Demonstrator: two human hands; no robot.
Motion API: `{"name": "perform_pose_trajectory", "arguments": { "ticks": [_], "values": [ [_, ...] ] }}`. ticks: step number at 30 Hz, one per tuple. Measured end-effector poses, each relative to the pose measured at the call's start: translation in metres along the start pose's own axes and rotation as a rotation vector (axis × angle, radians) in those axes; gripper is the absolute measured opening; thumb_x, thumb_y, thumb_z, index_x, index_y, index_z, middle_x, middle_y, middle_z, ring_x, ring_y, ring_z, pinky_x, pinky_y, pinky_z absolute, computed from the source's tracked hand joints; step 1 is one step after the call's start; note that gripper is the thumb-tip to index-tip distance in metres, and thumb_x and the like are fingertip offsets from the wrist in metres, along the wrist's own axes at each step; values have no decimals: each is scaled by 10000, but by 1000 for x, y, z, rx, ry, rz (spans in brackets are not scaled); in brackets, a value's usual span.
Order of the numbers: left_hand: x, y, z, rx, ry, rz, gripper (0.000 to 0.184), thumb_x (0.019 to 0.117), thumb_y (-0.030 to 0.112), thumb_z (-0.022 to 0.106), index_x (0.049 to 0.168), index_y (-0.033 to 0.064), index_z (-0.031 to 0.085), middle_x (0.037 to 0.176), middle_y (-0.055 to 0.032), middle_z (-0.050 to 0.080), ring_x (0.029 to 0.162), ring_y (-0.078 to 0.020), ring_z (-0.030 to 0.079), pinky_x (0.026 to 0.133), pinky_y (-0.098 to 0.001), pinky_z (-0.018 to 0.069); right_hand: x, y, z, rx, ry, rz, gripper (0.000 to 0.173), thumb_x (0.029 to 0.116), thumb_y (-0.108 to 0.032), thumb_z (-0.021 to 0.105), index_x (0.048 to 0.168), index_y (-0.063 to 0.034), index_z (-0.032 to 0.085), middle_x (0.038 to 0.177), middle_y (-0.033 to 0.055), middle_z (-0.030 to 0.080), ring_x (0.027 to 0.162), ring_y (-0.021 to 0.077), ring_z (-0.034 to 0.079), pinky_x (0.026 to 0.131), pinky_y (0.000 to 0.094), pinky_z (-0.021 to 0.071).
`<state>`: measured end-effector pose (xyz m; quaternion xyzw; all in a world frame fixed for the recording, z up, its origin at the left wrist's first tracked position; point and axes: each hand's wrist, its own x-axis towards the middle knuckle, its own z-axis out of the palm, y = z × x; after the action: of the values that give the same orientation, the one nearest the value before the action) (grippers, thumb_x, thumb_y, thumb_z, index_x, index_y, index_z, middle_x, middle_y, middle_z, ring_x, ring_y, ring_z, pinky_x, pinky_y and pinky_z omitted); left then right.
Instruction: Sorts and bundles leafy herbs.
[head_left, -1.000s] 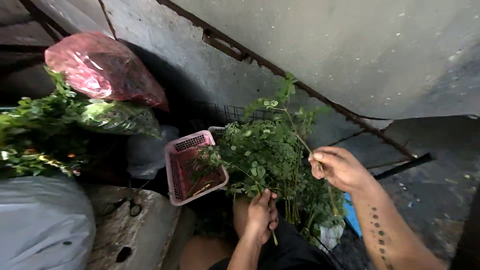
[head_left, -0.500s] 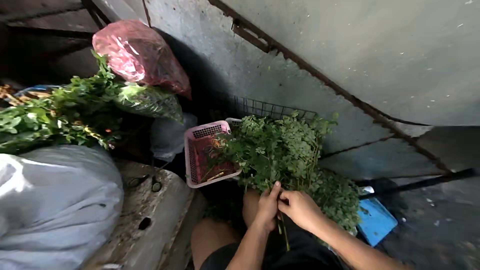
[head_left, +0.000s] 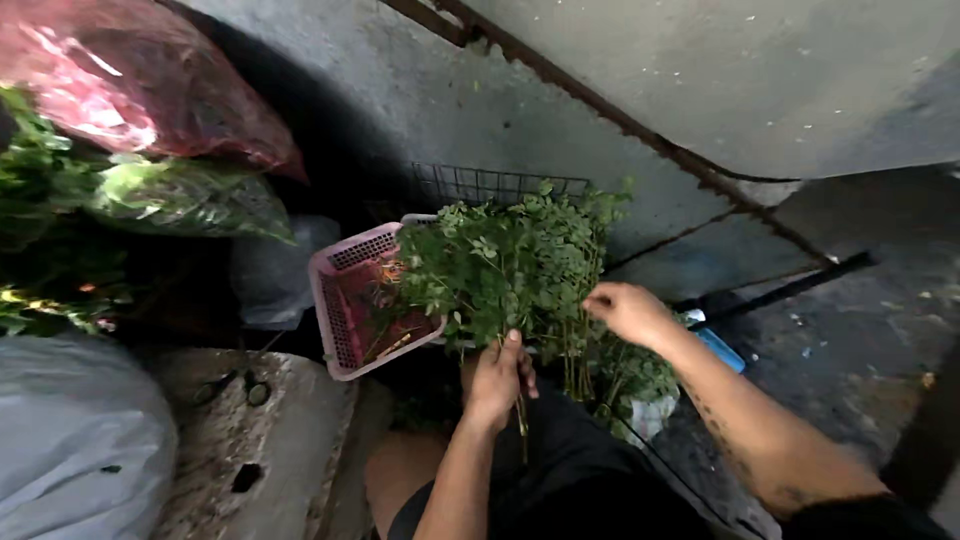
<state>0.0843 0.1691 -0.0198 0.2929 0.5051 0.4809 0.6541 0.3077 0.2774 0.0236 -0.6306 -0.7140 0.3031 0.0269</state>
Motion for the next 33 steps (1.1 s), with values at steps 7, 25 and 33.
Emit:
{"name": "perform_pose_trajectory", "arguments": {
  "ticks": [7, 25, 33],
  "values": [
    [30, -35, -13, -254, -44, -357, 339, 1122, 365, 372, 1202, 106, 575, 598, 46, 375, 403, -57, 349, 364, -199, 353, 54, 66, 66, 285, -47, 275, 530, 1020, -483, 593, 1336, -58, 609, 1203, 191, 659, 958, 303, 681, 861, 504, 560],
    [1, -31, 0, -144, -107, -124, 381, 1130, 388, 327, 1063, 87, 551, 604, 12, 447, 406, -70, 370, 366, -204, 340, -38, -43, -26, 1102, 92, -421, 242, 1066, -92, 363, 1142, -59, 590, 969, 44, 657, 742, 130, 656, 708, 314, 605],
    [-71, -35, -50, 66, -83, 121, 318, 1083, 327, 387, 1043, 132, 636, 629, 103, 505, 473, 10, 417, 431, -159, 368, -1, -13, -4, 1429, -15, -162, 332, 1097, -167, 292, 1302, -169, 553, 858, -38, 623, 598, 52, 582, 485, 200, 515]
  ]
}}
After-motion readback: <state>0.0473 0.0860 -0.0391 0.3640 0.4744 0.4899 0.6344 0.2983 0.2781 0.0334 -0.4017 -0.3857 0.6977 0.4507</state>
